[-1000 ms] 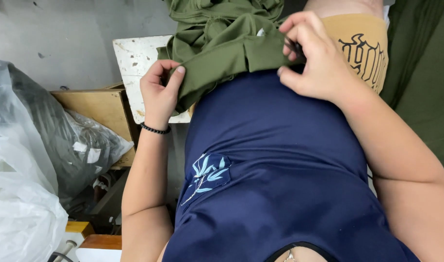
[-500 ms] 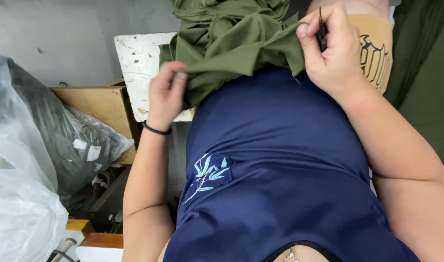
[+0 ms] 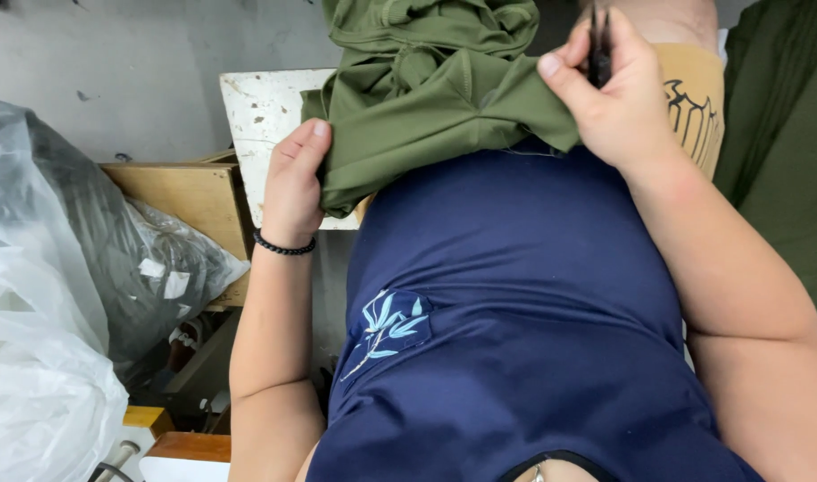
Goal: Trimming loose threads from green fabric garments using scissors at a sewing workstation.
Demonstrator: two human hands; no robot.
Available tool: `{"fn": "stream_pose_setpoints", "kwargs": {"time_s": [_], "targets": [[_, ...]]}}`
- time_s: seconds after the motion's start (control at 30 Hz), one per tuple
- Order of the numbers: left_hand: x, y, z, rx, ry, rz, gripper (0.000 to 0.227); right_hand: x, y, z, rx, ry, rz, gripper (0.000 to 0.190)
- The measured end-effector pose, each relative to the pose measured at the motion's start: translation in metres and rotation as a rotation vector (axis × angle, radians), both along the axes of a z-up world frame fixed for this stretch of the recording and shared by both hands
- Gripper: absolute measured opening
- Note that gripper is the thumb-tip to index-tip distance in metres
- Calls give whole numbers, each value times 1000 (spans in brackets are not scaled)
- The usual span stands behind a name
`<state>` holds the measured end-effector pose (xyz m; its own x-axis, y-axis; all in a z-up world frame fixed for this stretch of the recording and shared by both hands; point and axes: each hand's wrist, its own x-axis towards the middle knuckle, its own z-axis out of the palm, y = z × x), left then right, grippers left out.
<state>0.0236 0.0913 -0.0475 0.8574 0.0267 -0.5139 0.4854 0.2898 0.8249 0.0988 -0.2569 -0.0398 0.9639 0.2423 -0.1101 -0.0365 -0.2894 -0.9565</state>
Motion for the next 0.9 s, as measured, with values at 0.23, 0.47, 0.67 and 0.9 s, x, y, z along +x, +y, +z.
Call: {"fn": "stream_pose_setpoints", "kwargs": {"time_s": [0.23, 0.47, 0.67, 0.9], "targets": [[1, 1, 9, 249, -66, -191, 35, 3, -2, -9, 273, 317, -159, 27], [2, 2, -16, 257, 0, -200, 32, 6, 0, -15, 473, 660, -298, 22], [10, 5, -37, 418, -120, -186, 27, 11, 1, -23, 356, 687, -283, 25], [11, 9, -36, 369, -71, -206, 19, 10, -3, -28, 376, 608, -243, 27]]}}
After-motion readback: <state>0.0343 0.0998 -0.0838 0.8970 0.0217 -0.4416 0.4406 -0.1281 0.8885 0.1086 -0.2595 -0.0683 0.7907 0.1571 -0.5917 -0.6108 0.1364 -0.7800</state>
